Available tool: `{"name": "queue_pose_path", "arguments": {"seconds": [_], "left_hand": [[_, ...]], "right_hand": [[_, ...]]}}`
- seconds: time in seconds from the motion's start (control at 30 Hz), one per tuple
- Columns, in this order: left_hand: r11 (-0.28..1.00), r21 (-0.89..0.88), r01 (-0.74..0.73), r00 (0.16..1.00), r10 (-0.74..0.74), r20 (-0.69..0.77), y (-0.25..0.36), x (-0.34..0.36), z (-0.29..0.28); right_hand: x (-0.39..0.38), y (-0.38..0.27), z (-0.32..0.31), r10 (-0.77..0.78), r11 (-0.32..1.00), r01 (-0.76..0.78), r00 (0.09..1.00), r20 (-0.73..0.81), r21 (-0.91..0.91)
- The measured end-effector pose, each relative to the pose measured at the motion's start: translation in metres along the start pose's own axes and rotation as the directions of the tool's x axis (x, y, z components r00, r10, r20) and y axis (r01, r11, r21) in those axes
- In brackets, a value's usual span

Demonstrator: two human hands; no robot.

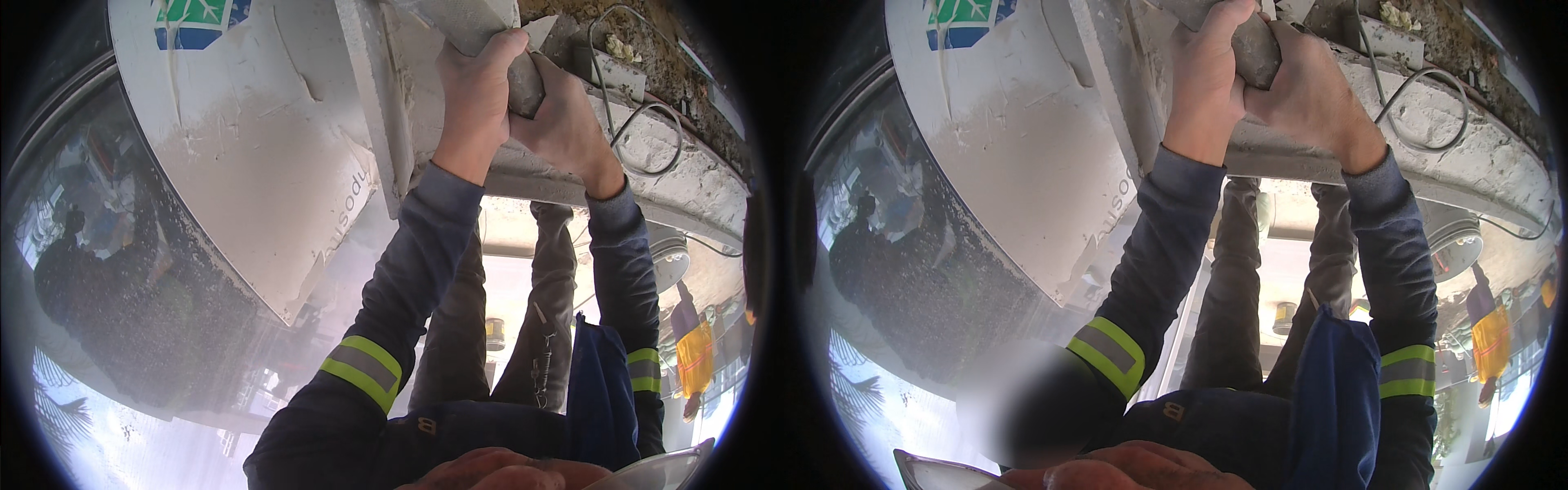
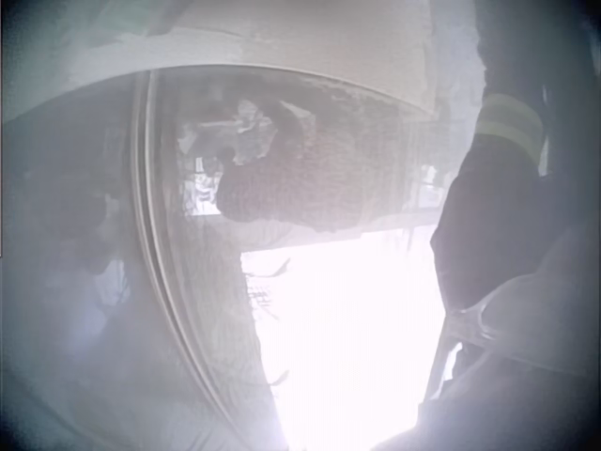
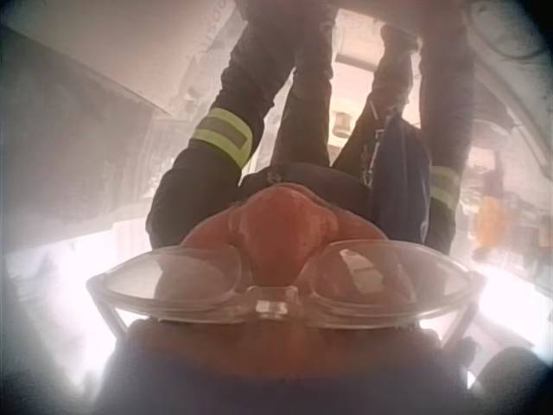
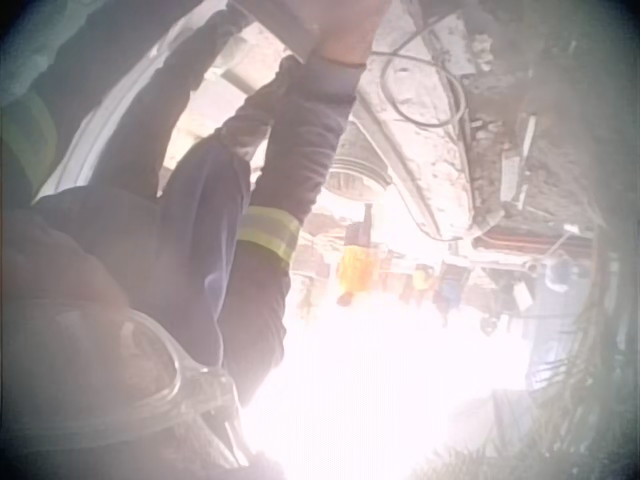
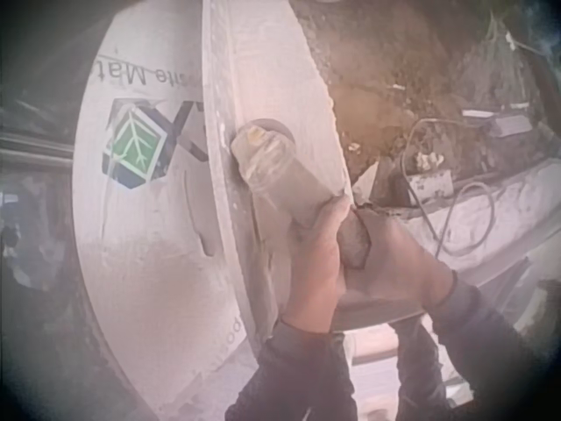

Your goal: The person uses an angle grinder to cut and grind a concrete ledge or beam. They hold the tool with both hands and move it along the surface, creating dust and removing material.

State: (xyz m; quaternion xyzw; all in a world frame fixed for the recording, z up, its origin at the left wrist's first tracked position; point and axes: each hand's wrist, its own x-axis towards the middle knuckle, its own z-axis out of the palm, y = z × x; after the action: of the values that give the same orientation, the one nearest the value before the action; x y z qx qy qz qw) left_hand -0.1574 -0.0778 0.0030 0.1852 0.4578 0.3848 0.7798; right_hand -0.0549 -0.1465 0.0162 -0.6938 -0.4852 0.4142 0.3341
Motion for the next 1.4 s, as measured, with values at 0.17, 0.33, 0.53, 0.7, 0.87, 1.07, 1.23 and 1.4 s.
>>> {"name": "queue_pose_path", "arguments": {"seconds": [0.17,0.33,0.53,0.7,0.87,1.07,1.23,1.4], "left_hand": [[0.997,0.032,0.068,0.998,-0.069,0.014,0.0,-0.013,-0.005],[0.996,0.033,0.087,0.996,-0.086,-0.02,-0.011,-0.029,-0.009],[0.996,0.049,0.077,0.997,-0.078,0.021,-0.002,-0.017,-0.01],[1.0,0.024,0.006,1.0,-0.006,0.006,0.002,-0.006,-0.003],[0.999,0.006,0.036,0.999,-0.036,0.0,-0.006,-0.012,-0.008],[0.999,0.001,0.045,0.999,-0.045,0.004,-0.011,-0.023,-0.01],[1.0,-0.006,-0.018,1.0,0.018,0.0,-0.004,-0.012,-0.005],[1.0,0.007,-0.02,1.0,0.02,0.004,-0.001,-0.008,-0.006]], "right_hand": [[-0.015,0.002,0.003,-0.021,1.0,0.021,0.999,-0.031,-0.01],[-0.033,-0.003,0.006,0.035,0.998,-0.034,0.999,-0.019,0.05],[-0.021,-0.002,0.005,0.015,0.999,-0.014,1.0,-0.011,0.044],[-0.006,-0.002,0.002,0.012,1.0,-0.012,1.0,-0.003,0.021],[-0.018,-0.001,0.003,0.021,1.0,-0.021,1.0,0.003,0.014],[-0.029,0.0,0.006,0.03,0.999,-0.029,1.0,-0.002,0.038],[-0.016,0.002,0.006,-0.006,0.999,0.006,1.0,-0.008,0.04],[-0.011,-0.005,0.005,-0.033,0.999,0.033,0.999,-0.026,0.021]]}}
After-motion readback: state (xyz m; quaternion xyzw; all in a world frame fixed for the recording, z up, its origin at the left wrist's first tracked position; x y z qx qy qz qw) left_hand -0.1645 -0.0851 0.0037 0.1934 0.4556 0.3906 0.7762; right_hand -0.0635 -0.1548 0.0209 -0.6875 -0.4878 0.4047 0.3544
